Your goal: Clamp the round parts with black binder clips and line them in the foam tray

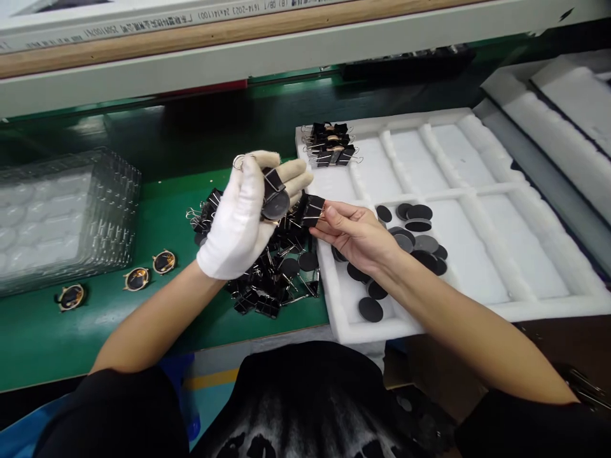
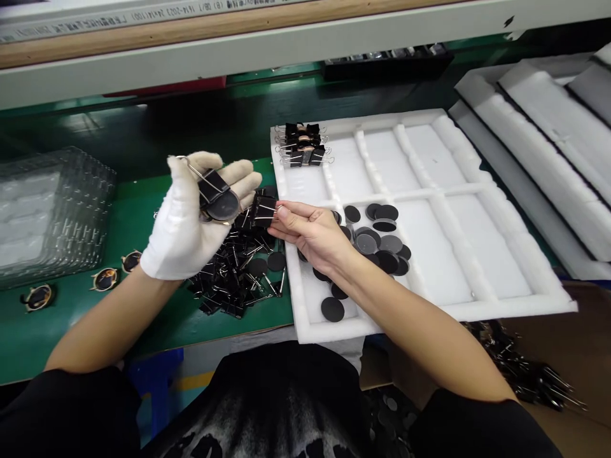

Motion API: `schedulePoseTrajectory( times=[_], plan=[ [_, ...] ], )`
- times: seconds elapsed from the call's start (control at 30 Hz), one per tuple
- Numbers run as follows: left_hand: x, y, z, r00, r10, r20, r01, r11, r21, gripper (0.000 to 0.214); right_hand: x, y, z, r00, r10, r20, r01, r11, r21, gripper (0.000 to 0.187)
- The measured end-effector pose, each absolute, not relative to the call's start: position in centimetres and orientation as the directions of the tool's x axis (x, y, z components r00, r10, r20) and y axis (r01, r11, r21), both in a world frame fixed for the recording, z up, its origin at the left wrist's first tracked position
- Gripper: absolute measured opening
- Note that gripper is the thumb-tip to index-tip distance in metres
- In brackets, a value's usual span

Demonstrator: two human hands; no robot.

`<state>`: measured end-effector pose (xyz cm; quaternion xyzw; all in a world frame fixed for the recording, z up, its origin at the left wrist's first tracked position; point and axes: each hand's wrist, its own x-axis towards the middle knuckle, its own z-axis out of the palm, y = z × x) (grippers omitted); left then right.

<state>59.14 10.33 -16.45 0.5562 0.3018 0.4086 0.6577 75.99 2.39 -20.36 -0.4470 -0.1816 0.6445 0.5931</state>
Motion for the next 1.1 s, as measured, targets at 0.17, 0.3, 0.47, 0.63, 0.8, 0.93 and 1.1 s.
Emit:
schedulePoseTrajectory(
  times=[0.17, 0.3, 0.47, 0.63, 0.8, 0.93, 1.1],
  plan=[
    [59.1, 9.7, -17.1, 0.463, 0.873, 0.153, -0.034, -0.155, 0.987, 0.044, 74.9, 2.4, -20.0, 0.051, 0.928, -0.37, -0.65, -0.25, -0.717, 0.033],
    [59.3, 9.3, -17.1, 0.433, 0.891, 0.137, 0.175, -0.232, 0.957, 0.03, 74.4, 2.3, -20.1, 0.069, 0.92, -0.386, -0.666, -0.246, -0.705, 0.035],
    [59.7, 8.7, -16.7, 0.433, 0.897, 0.093, 0.243, -0.216, 0.946, 0.029, 74.4, 2.2, -20.2, 0.068, 0.919, -0.388, -0.656, -0.251, -0.712, 0.035],
    [59.9, 8.5, -16.5, 0.409, 0.911, 0.056, 0.253, -0.172, 0.952, 0.029, 74.4, 2.2, -20.3, 0.043, 0.94, -0.339, -0.657, -0.229, -0.719, 0.028],
    [60.3, 8.4, -16.6, 0.44, 0.894, 0.088, 0.257, -0.219, 0.941, 0.029, 74.3, 2.0, -20.3, 0.044, 0.947, -0.318, -0.618, -0.224, -0.753, 0.028],
    [60.4, 8.3, -17.4, 0.401, 0.914, 0.066, 0.247, -0.177, 0.953, 0.033, 74.1, 1.9, -20.4, 0.041, 0.951, -0.307, -0.6, -0.222, -0.769, 0.027],
    [59.3, 9.6, -17.3, 0.463, 0.878, 0.124, 0.068, -0.174, 0.982, 0.05, 75.1, 2.0, -19.9, 0.2, 0.965, -0.168, -0.484, -0.052, -0.874, 0.033]
  ],
)
